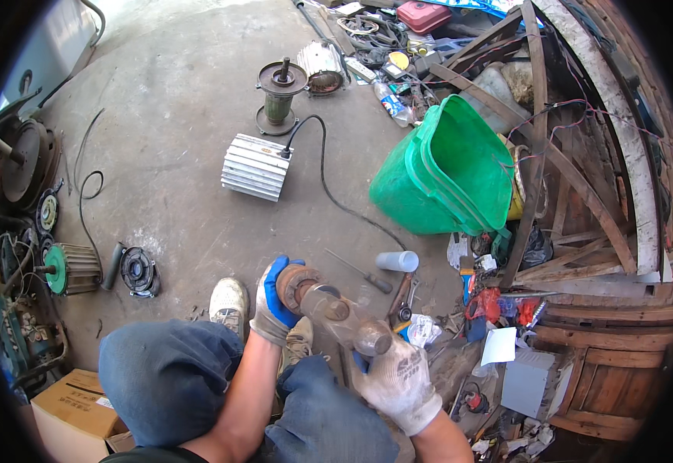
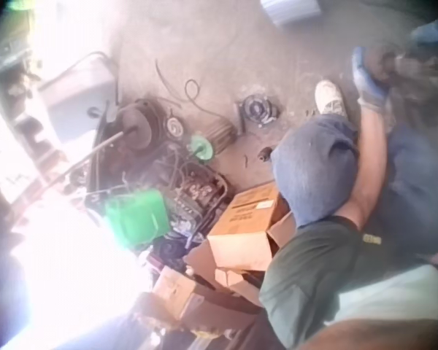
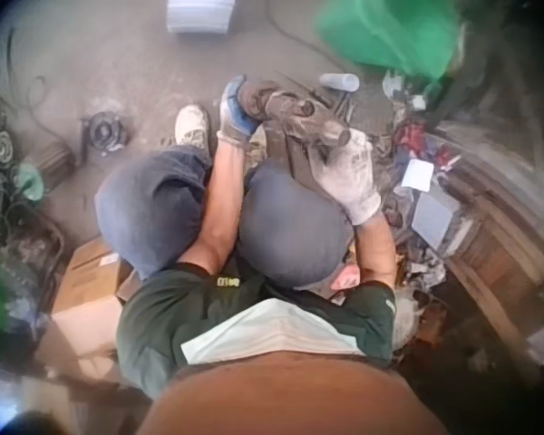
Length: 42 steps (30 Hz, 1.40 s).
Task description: The person disassembles an electric motor, removes a bearing from the rotor using a hammer and a metal tube, and then reassembles the motor components.
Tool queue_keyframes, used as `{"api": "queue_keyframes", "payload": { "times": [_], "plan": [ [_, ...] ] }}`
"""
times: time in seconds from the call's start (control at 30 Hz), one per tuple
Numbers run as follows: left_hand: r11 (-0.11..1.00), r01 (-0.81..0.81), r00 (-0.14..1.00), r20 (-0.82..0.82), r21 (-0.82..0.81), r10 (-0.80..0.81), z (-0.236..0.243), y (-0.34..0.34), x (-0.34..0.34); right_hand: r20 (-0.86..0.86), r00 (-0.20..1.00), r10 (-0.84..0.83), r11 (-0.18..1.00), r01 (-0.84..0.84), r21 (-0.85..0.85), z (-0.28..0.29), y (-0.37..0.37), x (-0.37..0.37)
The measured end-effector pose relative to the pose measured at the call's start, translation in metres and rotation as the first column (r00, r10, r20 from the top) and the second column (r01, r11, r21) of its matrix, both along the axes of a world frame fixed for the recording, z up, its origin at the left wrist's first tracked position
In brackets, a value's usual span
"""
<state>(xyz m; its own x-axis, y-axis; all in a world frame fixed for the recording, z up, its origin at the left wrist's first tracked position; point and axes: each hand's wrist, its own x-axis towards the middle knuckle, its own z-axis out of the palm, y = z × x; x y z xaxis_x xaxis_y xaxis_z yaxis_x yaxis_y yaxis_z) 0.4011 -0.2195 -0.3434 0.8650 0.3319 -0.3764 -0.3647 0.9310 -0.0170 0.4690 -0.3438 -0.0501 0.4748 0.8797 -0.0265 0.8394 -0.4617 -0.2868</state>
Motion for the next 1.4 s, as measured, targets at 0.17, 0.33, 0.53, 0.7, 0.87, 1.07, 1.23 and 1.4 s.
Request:
{"api": "queue_keyframes", "payload": {
  "times": [0.17, 0.33, 0.53, 0.7, 0.87, 1.07, 1.23, 1.4],
  "plan": [
    [0.957, 0.015, 0.989, 0.144, -0.288, 0.027, -0.005, 0.005, -0.013, -0.276, 0.946, -0.172, 0.985, 0.171, -0.025, 0.018, -0.006, 0.005],
    [0.98, -0.046, 0.998, 0.021, -0.194, 0.051, 0.012, 0.022, -0.015, 0.622, 0.761, -0.183, 0.964, 0.013, 0.267, 0.137, -0.03, 0.022],
    [0.956, 0.034, 0.995, 0.099, -0.293, -0.005, 0.003, -0.002, 0.001, 0.076, 0.997, 0.014, 0.983, 0.0, -0.183, -0.005, -0.013, -0.002],
    [0.959, 0.003, 0.998, 0.061, -0.283, 0.015, 0.018, 0.012, -0.016, -0.204, 0.944, -0.258, 0.961, 0.272, 0.043, 0.026, -0.007, 0.001],
    [0.963, -0.028, 0.998, 0.05, -0.266, 0.043, 0.021, 0.019, -0.011, -0.269, 0.747, -0.608, 0.631, 0.66, 0.407, 0.098, -0.027, -0.007],
    [0.97, -0.026, 0.999, 0.033, -0.242, 0.035, -0.008, -0.01, 0.004, -0.23, 0.936, -0.268, 0.96, 0.239, -0.146, -0.018, -0.005, -0.011],
    [0.95, 0.008, 0.996, 0.086, -0.313, 0.02, 0.008, 0.01, -0.016, -0.373, 0.87, -0.323, 0.817, 0.455, 0.355, 0.035, -0.01, -0.004],
    [0.971, -0.025, 0.999, 0.021, -0.239, 0.031, 0.022, 0.026, -0.012, 0.078, 0.95, -0.302, 0.739, 0.181, 0.649, 0.069, -0.031, 0.013]
  ]
}}
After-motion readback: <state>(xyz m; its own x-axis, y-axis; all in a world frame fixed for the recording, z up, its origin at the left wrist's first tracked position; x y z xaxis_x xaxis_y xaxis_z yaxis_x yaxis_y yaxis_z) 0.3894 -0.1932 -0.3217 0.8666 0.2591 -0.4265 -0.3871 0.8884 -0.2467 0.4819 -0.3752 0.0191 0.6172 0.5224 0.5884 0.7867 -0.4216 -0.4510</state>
